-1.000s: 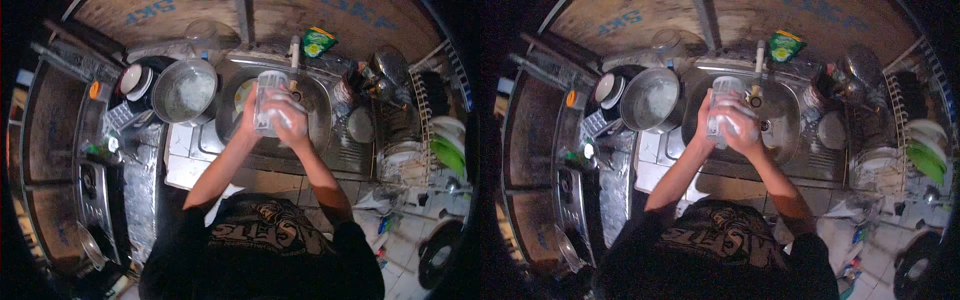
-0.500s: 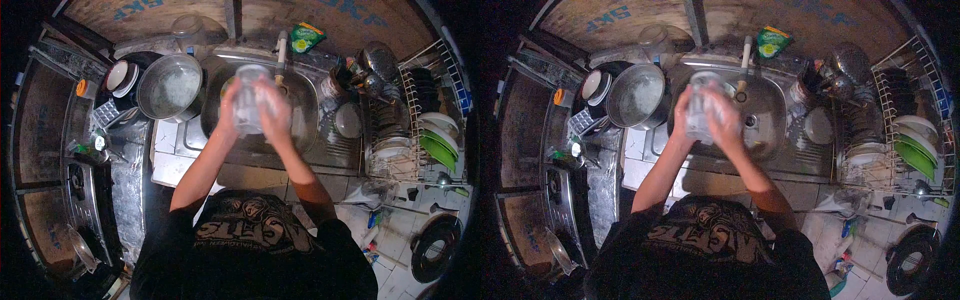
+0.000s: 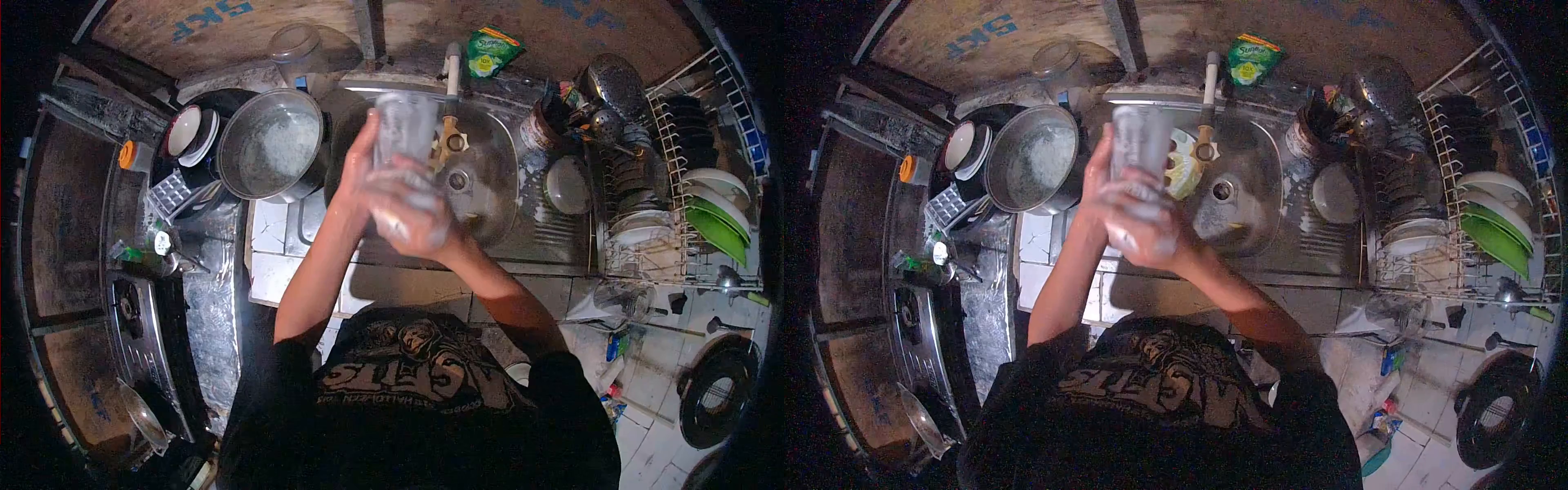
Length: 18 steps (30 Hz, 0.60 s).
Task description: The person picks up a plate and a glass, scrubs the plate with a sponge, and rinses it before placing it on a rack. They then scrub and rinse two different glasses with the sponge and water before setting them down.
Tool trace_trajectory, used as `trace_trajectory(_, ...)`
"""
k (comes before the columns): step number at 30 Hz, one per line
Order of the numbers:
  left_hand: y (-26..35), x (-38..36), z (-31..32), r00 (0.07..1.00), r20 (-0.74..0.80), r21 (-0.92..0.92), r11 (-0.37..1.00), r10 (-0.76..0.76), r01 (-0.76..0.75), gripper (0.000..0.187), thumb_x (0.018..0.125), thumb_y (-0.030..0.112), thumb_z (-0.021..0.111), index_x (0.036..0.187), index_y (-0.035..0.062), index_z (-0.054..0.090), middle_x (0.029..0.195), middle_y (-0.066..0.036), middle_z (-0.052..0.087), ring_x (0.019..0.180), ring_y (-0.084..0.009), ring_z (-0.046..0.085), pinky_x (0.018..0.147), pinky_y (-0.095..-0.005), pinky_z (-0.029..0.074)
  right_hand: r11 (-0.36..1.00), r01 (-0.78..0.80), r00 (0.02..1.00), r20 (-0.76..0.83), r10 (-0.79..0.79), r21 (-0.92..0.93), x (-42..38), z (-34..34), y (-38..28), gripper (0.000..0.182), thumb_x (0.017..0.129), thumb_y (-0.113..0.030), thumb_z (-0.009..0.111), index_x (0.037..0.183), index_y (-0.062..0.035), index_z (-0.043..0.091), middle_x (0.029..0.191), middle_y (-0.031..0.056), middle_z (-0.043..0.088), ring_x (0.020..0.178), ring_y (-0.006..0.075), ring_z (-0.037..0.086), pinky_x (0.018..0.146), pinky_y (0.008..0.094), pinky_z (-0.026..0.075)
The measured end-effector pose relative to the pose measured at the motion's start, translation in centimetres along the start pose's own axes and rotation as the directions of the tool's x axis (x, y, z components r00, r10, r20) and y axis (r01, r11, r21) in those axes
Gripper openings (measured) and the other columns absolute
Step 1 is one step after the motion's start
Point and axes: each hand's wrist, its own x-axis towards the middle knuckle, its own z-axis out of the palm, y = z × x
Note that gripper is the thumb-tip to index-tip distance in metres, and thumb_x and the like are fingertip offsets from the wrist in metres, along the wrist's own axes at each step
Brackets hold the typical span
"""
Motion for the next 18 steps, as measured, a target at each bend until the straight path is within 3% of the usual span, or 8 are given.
trace_trajectory(2, -0.3, 0.8, 0.9, 0.990, 0.142, -0.107, 0.994, -0.013, 0.028, 0.070, 0.091, 0.058, 0.039, 0.129, -0.0002, 0.043, 0.113, -0.020, 0.057, 0.101, -0.0274, 0.059, 0.090, -0.0421, 0.047, 0.999, 0.044, 0.999, 0.023, -0.043, -0.007, 0.3, -0.6, 0.9, 0.032, 0.069, -0.004, 0.064, 0.101, -0.0098, 0.065, 0.105, 0.0081, 0.063, 0.107, 0.0270, 0.057, 0.104, 0.0461, 0.033)
trace_trajectory(4, -1.6, 1.3, 3.3, 0.920, -0.254, 0.277, 0.934, 0.298, -0.226, 0.062, 0.091, 0.055, 0.044, 0.126, 0.0042, 0.048, 0.117, -0.017, 0.057, 0.106, -0.0264, 0.057, 0.093, -0.0401, 0.045, 0.998, -0.045, 0.988, -0.147, 0.038, -0.043, 1.7, -1.6, 2.3, 0.036, 0.070, -0.004, 0.063, 0.105, -0.0104, 0.065, 0.108, 0.0086, 0.062, 0.109, 0.0273, 0.056, 0.105, 0.0455, 0.031)
trace_trajectory(6, -2.1, 1.7, 2.6, 0.894, -0.264, 0.269, 0.918, 0.362, -0.292, 0.062, 0.092, 0.053, 0.043, 0.129, 0.0040, 0.045, 0.122, -0.018, 0.055, 0.108, -0.0262, 0.057, 0.095, -0.0411, 0.044, 0.991, -0.108, 0.977, -0.193, 0.092, -0.074, 3.7, -2.5, 3.5, 0.036, 0.075, -0.004, 0.061, 0.110, -0.0091, 0.063, 0.111, 0.0111, 0.061, 0.114, 0.0285, 0.054, 0.106, 0.0435, 0.031)
trace_trajectory(8, -3.0, 1.5, 3.1, 0.816, -0.365, 0.296, 0.887, 0.447, -0.353, 0.059, 0.094, 0.049, 0.042, 0.129, 0.0024, 0.044, 0.123, -0.017, 0.054, 0.110, -0.0248, 0.056, 0.096, -0.0405, 0.044, 0.934, -0.269, 0.850, -0.398, 0.345, 0.236, 4.3, -2.5, 4.2, 0.032, 0.080, -0.002, 0.057, 0.112, -0.0063, 0.061, 0.114, 0.0128, 0.060, 0.120, 0.0275, 0.050, 0.106, 0.0395, 0.031)
trace_trajectory(10, -2.5, 1.7, 3.5, 0.842, -0.346, 0.239, 0.907, 0.414, -0.347, 0.052, 0.096, 0.045, 0.041, 0.126, 0.0029, 0.047, 0.119, -0.015, 0.057, 0.105, -0.0233, 0.058, 0.092, -0.0391, 0.046, 0.911, -0.317, 0.818, -0.410, 0.403, 0.262, 4.1, -2.5, 4.6, 0.029, 0.083, -0.004, 0.054, 0.112, -0.0045, 0.060, 0.116, 0.0126, 0.060, 0.122, 0.0261, 0.048, 0.105, 0.0377, 0.031)
trace_trajectory(12, -1.3, 1.6, 2.8, 0.805, -0.503, 0.537, 0.844, 0.315, 0.005, 0.046, 0.097, 0.042, 0.040, 0.123, 0.0051, 0.050, 0.112, -0.011, 0.060, 0.099, -0.0216, 0.061, 0.087, -0.0364, 0.049, 0.881, -0.373, 0.781, -0.413, 0.468, 0.293, 3.5, -2.2, 5.0, 0.027, 0.087, -0.005, 0.051, 0.112, -0.0028, 0.060, 0.118, 0.0124, 0.059, 0.124, 0.0247, 0.047, 0.105, 0.0360, 0.031)
trace_trajectory(14, -1.0, 1.8, 3.1, 0.797, -0.495, 0.567, 0.823, 0.347, -0.007, 0.044, 0.096, 0.041, 0.043, 0.120, 0.0050, 0.051, 0.107, -0.009, 0.062, 0.094, -0.0201, 0.062, 0.082, -0.0351, 0.051, 0.913, -0.366, 0.843, -0.350, 0.408, 0.182, 3.5, -1.8, 5.3, 0.030, 0.086, -0.003, 0.051, 0.115, -0.0034, 0.059, 0.117, 0.0116, 0.060, 0.124, 0.0245, 0.047, 0.105, 0.0360, 0.031)
trace_trajectory(18, -0.6, 1.7, 2.6, 0.787, -0.453, 0.625, 0.778, 0.419, -0.054, 0.046, 0.093, 0.042, 0.049, 0.119, 0.0045, 0.052, 0.107, -0.010, 0.061, 0.095, -0.0209, 0.062, 0.084, -0.0355, 0.050, 0.890, -0.373, 0.850, -0.288, 0.441, 0.262, 1.9, 0.6, 2.3, 0.033, 0.087, -0.003, 0.051, 0.120, -0.0048, 0.056, 0.128, 0.0116, 0.053, 0.126, 0.0239, 0.044, 0.107, 0.0355, 0.029)
